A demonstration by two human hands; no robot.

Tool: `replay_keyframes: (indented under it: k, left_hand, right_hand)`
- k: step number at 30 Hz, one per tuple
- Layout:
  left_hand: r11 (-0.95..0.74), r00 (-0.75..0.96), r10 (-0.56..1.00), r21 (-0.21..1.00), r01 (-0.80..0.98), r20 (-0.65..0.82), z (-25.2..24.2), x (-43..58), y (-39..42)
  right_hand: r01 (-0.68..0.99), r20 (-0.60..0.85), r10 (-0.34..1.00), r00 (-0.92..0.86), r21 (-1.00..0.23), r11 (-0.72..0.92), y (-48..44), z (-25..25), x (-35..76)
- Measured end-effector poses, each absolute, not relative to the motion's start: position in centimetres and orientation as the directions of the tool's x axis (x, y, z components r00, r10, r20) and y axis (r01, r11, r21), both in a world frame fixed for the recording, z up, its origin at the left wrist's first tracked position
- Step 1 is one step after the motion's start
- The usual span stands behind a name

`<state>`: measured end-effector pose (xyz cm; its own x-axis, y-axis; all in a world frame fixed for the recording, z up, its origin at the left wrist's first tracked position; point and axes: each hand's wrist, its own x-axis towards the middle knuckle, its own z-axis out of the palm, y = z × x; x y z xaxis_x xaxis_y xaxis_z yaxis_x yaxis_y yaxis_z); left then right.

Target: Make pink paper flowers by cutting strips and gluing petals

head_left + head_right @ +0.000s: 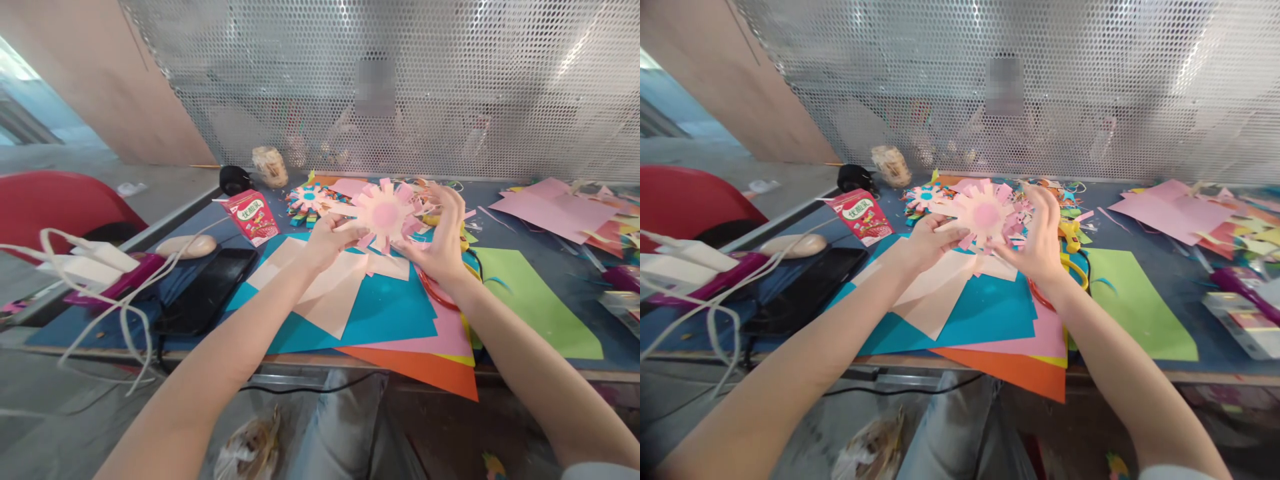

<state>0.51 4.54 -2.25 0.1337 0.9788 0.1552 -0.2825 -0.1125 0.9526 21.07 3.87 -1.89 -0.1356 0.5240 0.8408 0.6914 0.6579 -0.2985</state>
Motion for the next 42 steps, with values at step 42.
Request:
replay_keyframes:
  k: [42]
  left_hand:
    - [-0.592,-0.006,0.806,0.806,0.02,0.592,-0.8,-0.1,4.1]
  right_hand:
    - [0.088,0.521,0.853,-0.044,-0.848,0.523,4.5,-1.8,19.6]
